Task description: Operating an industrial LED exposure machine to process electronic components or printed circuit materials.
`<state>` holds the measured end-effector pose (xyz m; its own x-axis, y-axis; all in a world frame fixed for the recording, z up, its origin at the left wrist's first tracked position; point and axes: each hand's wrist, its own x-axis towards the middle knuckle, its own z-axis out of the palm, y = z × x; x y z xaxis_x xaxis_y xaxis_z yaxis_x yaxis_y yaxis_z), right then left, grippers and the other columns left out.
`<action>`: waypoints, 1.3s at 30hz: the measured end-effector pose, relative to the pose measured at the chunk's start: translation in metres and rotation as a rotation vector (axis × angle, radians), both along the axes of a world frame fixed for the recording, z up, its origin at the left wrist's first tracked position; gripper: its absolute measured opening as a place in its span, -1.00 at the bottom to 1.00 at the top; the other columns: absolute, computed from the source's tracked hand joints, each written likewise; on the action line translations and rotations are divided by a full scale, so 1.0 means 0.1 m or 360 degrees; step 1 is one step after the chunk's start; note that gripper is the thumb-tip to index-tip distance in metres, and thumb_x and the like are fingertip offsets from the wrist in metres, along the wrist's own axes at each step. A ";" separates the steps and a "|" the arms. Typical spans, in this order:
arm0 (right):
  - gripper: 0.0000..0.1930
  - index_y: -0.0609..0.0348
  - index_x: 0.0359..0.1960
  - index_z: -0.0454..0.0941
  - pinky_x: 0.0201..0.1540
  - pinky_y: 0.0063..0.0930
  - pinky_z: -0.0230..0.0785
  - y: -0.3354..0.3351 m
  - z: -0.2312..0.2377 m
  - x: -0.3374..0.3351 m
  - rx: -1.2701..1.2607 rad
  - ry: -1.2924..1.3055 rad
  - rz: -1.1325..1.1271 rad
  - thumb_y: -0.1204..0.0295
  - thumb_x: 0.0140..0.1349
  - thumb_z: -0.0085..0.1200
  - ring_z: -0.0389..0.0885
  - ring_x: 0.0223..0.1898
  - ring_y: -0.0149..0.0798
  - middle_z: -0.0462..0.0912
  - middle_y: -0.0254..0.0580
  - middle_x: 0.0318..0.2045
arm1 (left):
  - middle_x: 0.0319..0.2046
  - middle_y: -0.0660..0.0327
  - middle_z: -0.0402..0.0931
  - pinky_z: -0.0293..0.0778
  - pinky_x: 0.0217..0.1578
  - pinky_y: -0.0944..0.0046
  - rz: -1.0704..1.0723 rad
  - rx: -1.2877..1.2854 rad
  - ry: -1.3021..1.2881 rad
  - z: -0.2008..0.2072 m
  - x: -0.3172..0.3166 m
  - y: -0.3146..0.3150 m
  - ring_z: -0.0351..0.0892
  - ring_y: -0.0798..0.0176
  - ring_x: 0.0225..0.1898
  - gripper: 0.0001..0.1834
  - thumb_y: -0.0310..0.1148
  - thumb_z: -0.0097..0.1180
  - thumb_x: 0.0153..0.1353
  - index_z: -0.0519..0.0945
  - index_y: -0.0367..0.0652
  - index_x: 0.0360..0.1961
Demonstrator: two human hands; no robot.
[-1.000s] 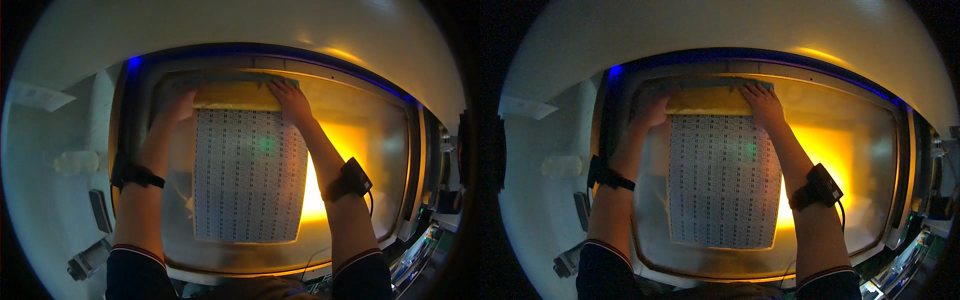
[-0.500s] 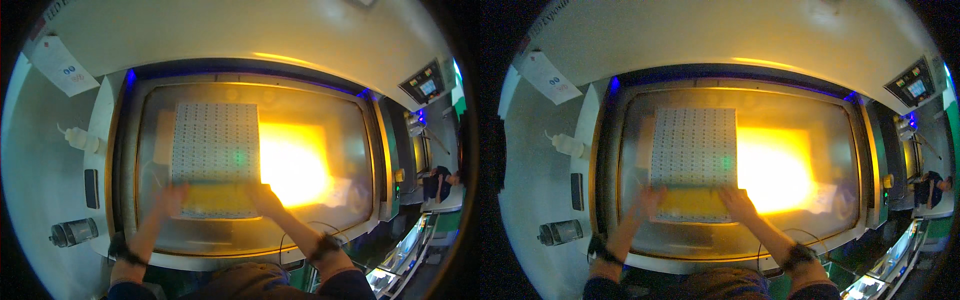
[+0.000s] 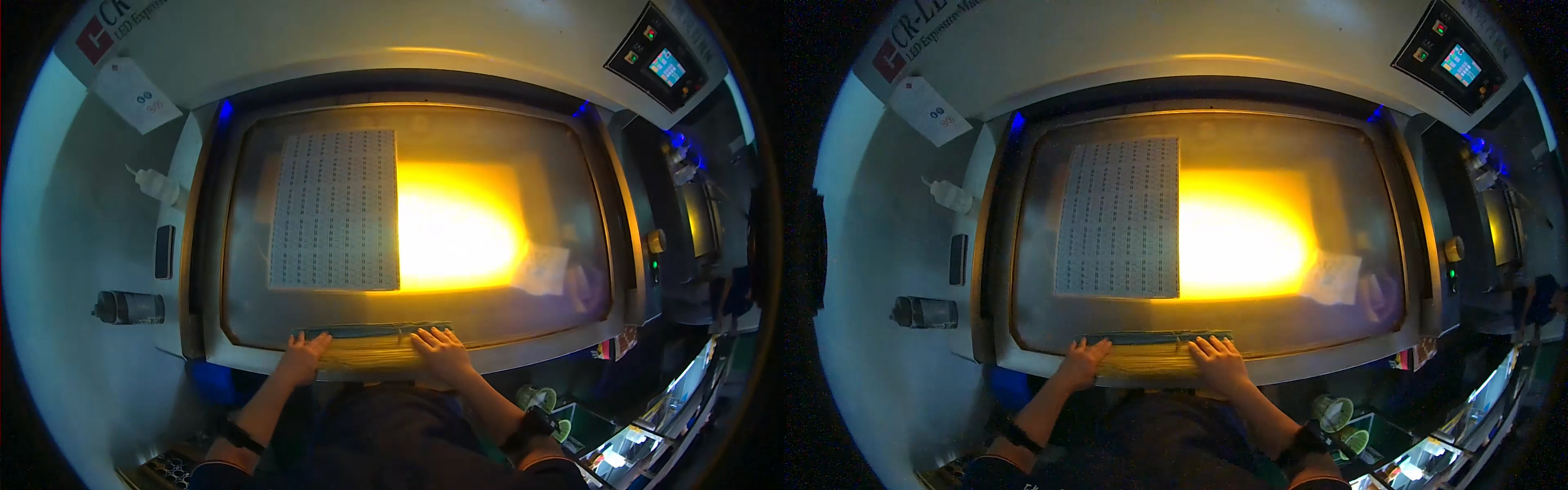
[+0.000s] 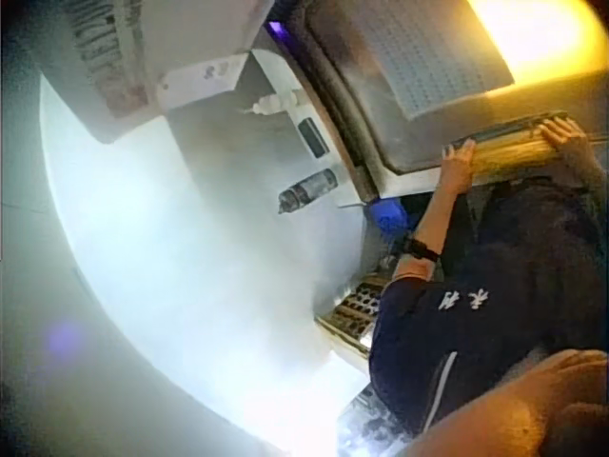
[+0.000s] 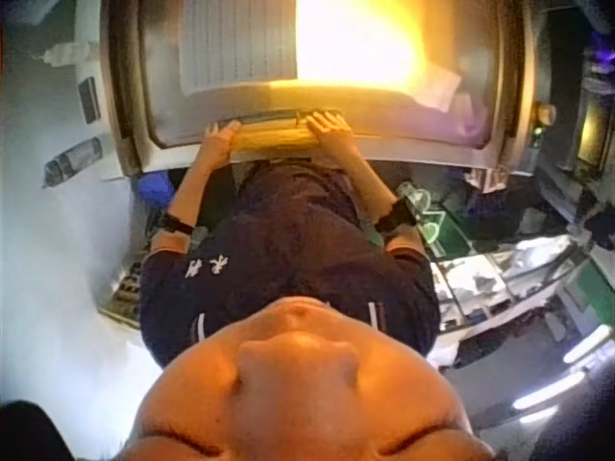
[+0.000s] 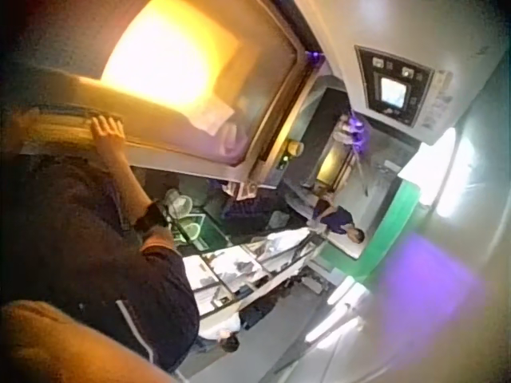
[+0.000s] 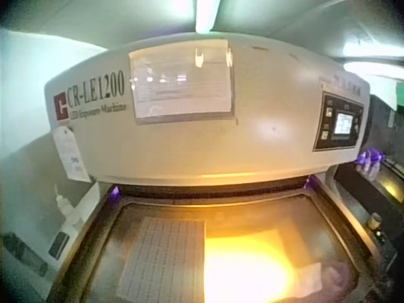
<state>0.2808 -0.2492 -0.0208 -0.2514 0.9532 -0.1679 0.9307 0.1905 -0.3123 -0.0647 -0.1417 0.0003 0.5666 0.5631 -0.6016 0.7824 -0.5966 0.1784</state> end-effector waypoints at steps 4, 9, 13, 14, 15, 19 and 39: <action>-0.48 -0.05 0.23 0.41 0.25 0.01 0.27 0.59 0.01 0.20 0.0211 -0.0031 -0.0001 0.45 0.18 0.02 0.47 0.20 -0.07 0.48 -0.19 0.21 | 0.33 0.14 0.27 0.13 0.24 -0.35 0.0037 0.0232 -0.0189 -0.28 0.13 0.56 0.21 -0.35 0.29 -0.11 -0.42 0.25 0.02 0.16 0.05 0.41; -0.37 -0.06 0.26 0.36 0.23 -0.03 0.29 2.59 -0.22 0.95 -0.0190 0.0249 -0.0088 0.59 0.07 0.02 0.35 0.26 -0.07 0.43 -0.22 0.24 | 0.23 0.06 0.38 0.26 0.22 -0.14 0.0322 -0.0163 -0.0296 -0.08 0.89 2.76 0.27 -0.25 0.26 -0.17 -0.61 0.20 -0.02 0.27 0.14 0.33; -0.31 -0.14 0.30 0.32 0.30 -0.04 0.21 3.81 -0.47 1.38 0.0303 -0.0225 -0.0166 0.62 0.05 -0.01 0.31 0.30 -0.06 0.35 -0.26 0.31 | 0.26 0.10 0.35 0.16 0.30 -0.12 0.0192 0.0487 -0.0329 -0.29 1.61 3.90 0.25 -0.21 0.29 -0.27 -0.66 0.05 0.05 0.33 0.06 0.29; -0.31 -0.16 0.30 0.31 0.31 -0.04 0.21 4.15 -0.52 1.38 0.0355 -0.0226 -0.0175 0.62 0.05 -0.01 0.31 0.31 -0.06 0.32 -0.26 0.33 | 0.27 0.14 0.34 0.15 0.31 -0.14 0.0182 0.0595 -0.0323 -0.35 1.59 4.22 0.24 -0.22 0.30 -0.25 -0.64 0.10 0.04 0.32 0.07 0.31; -0.31 -0.18 0.31 0.31 0.31 -0.04 0.20 4.44 -0.54 1.52 0.0388 -0.0281 -0.0196 0.62 0.06 -0.01 0.30 0.31 -0.07 0.29 -0.27 0.35 | 0.28 0.18 0.34 0.14 0.31 -0.16 0.0164 0.0678 -0.0370 -0.50 1.71 4.53 0.23 -0.24 0.31 -0.22 -0.63 0.15 0.03 0.30 0.08 0.33; -0.33 -0.19 0.29 0.33 0.31 -0.09 0.21 5.47 -0.56 1.76 0.0463 -0.0326 -0.0224 0.60 0.08 0.01 0.31 0.31 -0.08 0.32 -0.26 0.33 | 0.31 0.21 0.30 0.13 0.33 -0.14 0.0208 0.0754 -0.0424 -0.70 1.93 5.53 0.23 -0.21 0.31 -0.21 -0.63 0.15 0.03 0.29 0.09 0.33; -0.42 0.00 0.38 0.15 0.24 0.01 0.28 0.27 -0.04 0.30 -0.0014 -0.0001 0.0171 0.34 0.30 -0.11 0.38 0.27 0.09 0.31 -0.10 0.33 | 0.27 0.04 0.32 0.06 0.27 -0.37 -0.0128 -0.0001 -0.0210 -0.03 0.34 0.59 0.23 -0.32 0.27 -0.22 -0.18 0.23 -0.01 0.35 -0.06 0.31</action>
<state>0.3113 -0.2219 -0.0248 -0.3521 0.9193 -0.1761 0.9052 0.2866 -0.3139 -0.0304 -0.0824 -0.0023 0.6838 0.5124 -0.5195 0.7021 -0.6560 0.2769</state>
